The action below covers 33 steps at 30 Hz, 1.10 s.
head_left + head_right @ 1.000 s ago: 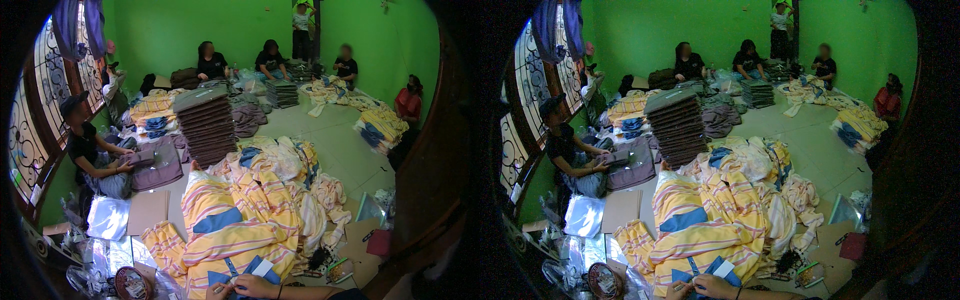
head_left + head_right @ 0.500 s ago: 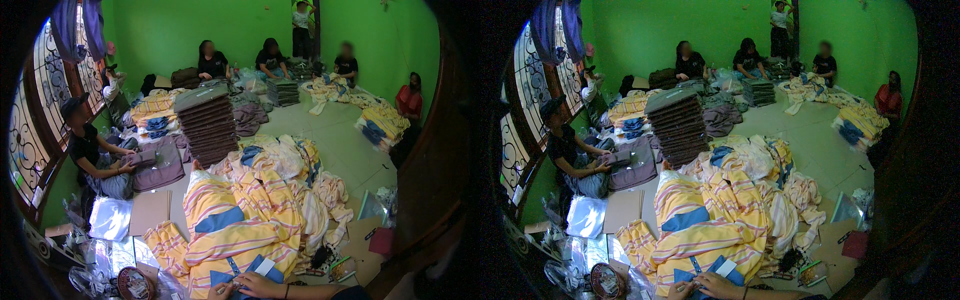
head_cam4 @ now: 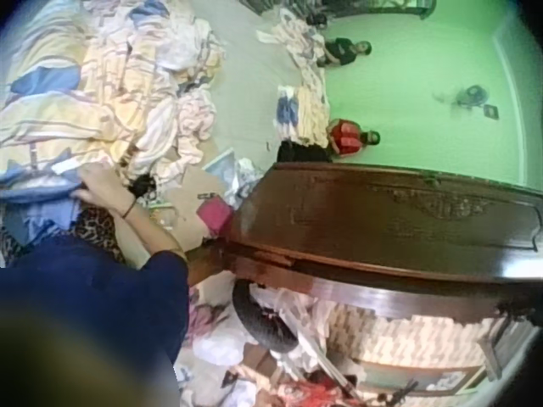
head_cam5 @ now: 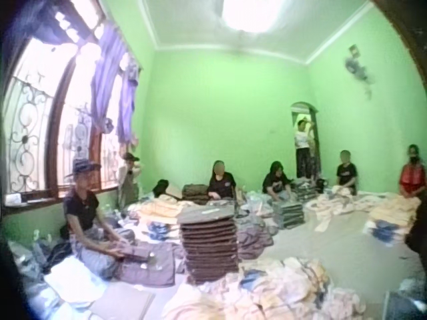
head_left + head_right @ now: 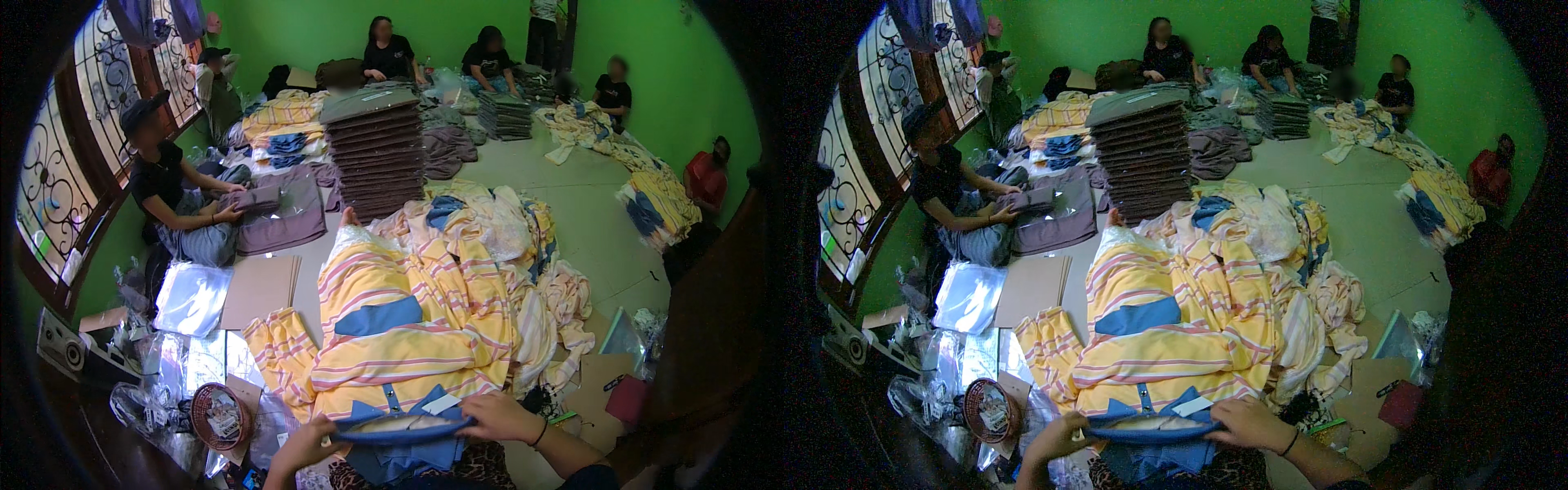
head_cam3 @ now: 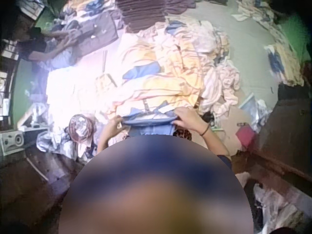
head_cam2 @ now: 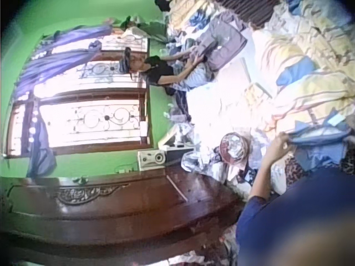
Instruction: The person sits on the floor and repeatedly picks up small white tags, folds them, and places them inside the collar area of striped pajama tops. The person handles the garments one at a time and stacks the tagged items nearby.
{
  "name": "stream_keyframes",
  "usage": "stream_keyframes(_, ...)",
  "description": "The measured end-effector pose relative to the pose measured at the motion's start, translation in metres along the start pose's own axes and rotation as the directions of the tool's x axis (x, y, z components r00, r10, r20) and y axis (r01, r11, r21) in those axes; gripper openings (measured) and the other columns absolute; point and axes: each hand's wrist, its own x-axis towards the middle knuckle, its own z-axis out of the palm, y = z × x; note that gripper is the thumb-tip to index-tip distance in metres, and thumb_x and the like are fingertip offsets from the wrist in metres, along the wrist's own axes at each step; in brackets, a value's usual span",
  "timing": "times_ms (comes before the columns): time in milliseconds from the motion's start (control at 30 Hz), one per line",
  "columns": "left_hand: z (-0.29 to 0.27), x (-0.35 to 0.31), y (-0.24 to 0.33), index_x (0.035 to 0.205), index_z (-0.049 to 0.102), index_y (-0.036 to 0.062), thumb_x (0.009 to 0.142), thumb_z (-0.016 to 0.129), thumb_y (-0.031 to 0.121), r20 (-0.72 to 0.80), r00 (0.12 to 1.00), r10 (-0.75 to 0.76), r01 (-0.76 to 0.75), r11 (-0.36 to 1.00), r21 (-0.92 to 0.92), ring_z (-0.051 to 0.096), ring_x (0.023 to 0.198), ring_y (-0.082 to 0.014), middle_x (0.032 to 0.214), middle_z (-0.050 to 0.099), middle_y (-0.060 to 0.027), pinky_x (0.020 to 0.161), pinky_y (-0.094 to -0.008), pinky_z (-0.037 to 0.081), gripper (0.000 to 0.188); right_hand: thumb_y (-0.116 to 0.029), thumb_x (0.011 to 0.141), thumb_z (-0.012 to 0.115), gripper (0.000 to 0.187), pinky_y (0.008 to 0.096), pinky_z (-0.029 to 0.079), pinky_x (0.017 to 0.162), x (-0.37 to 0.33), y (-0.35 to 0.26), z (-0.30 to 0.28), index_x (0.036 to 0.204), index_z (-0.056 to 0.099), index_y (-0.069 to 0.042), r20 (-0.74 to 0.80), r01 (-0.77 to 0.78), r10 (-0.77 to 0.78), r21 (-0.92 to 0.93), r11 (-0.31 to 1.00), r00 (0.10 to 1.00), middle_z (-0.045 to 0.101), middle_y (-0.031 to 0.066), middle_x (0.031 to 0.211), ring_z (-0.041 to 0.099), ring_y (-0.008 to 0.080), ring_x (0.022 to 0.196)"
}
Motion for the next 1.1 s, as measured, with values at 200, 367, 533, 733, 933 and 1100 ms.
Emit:
stream_keyframes(200, -0.025, 0.061, -0.023, 0.075, 0.051, 0.0005, 0.069, 0.066, 0.016, -0.437, 0.899, 0.025, -0.014, 1.0, 0.027, 0.05, 0.066, -0.0281, 0.07, 0.05, -0.0133, 0.057, -0.0343, 0.039, 0.022, -0.021, 0.077, 0.057, 0.023, 0.0413, 0.042, 0.059, 0.066, 0.029, -0.005, 0.089, 0.045, -0.005, -0.328, -0.218, 0.241, 0.105, 0.97, 0.913, 0.055, 0.0159, 0.073, 0.054, 0.0346, 0.065)
stream_keyframes(367, -0.015, 0.141, -0.057, 0.085, 0.053, 0.001, 0.072, 0.063, 0.012, -0.748, 0.662, 0.037, 0.01, 0.998, 0.058, 0.052, 0.074, -0.0307, 0.079, 0.053, -0.0153, 0.064, -0.0356, 0.041, 0.02, -0.019, 0.079, 0.052, 0.023, 0.0439, 0.043, 0.058, 0.144, 0.066, 0.02, 0.096, 0.044, -0.005, -0.639, -0.225, 0.24, 0.106, 0.969, 0.731, 0.056, 0.0176, 0.073, 0.055, 0.0352, 0.067)
stream_keyframes(533, 0.019, 0.177, -0.085, 0.097, 0.052, 0.002, 0.074, 0.061, 0.016, -0.704, 0.702, -0.107, 0.05, 0.994, -0.101, 0.052, 0.087, -0.0325, 0.092, 0.053, -0.0171, 0.073, -0.0369, 0.043, 0.029, -0.019, 0.079, 0.053, 0.024, 0.0428, 0.043, 0.061, 0.163, 0.097, 0.064, 0.099, 0.046, -0.008, -0.474, -0.422, 0.473, 0.216, 0.88, 0.743, 0.058, 0.0177, 0.078, 0.055, 0.0358, 0.071)
stream_keyframes(733, 0.031, 0.18, -0.085, 0.107, 0.047, 0.0029, 0.076, 0.059, 0.015, -0.807, 0.578, -0.124, 0.064, 0.992, -0.107, 0.05, 0.093, -0.0321, 0.102, 0.049, -0.0168, 0.077, -0.0369, 0.042, 0.035, -0.018, 0.078, 0.054, 0.018, 0.0396, 0.044, 0.063, 0.159, 0.114, 0.086, 0.09, 0.052, -0.006, -0.577, -0.295, 0.386, 0.249, 0.922, 0.72, 0.054, 0.0143, 0.083, 0.053, 0.0334, 0.074)
stream_keyframes(933, 0.019, 0.155, -0.054, 0.101, 0.051, 0.0013, 0.076, 0.059, 0.007, -0.883, 0.467, 0.059, -0.118, 0.993, 0.004, 0.053, 0.081, -0.0287, 0.086, 0.052, -0.0144, 0.07, -0.0353, 0.042, 0.027, -0.014, 0.076, 0.057, 0.019, 0.0343, 0.042, 0.074, 0.14, 0.1, 0.075, 0.091, 0.058, -0.003, -0.609, -0.274, 0.332, 0.189, 0.943, 0.72, 0.051, 0.0128, 0.09, 0.051, 0.0285, 0.085)
stream_keyframes(1100, 0.049, 0.119, -0.013, 0.089, 0.055, 0.0013, 0.075, 0.056, 0.002, -0.862, 0.449, 0.234, -0.304, 0.948, 0.099, 0.053, 0.059, -0.0236, 0.069, 0.053, -0.011, 0.055, -0.0325, 0.043, 0.014, -0.015, 0.076, 0.056, 0.024, 0.037, 0.039, 0.078, 0.091, 0.082, 0.07, 0.095, 0.055, -0.001, -0.73, -0.257, 0.295, 0.167, 0.952, 0.617, 0.051, 0.0121, 0.091, 0.049, 0.028, 0.088)
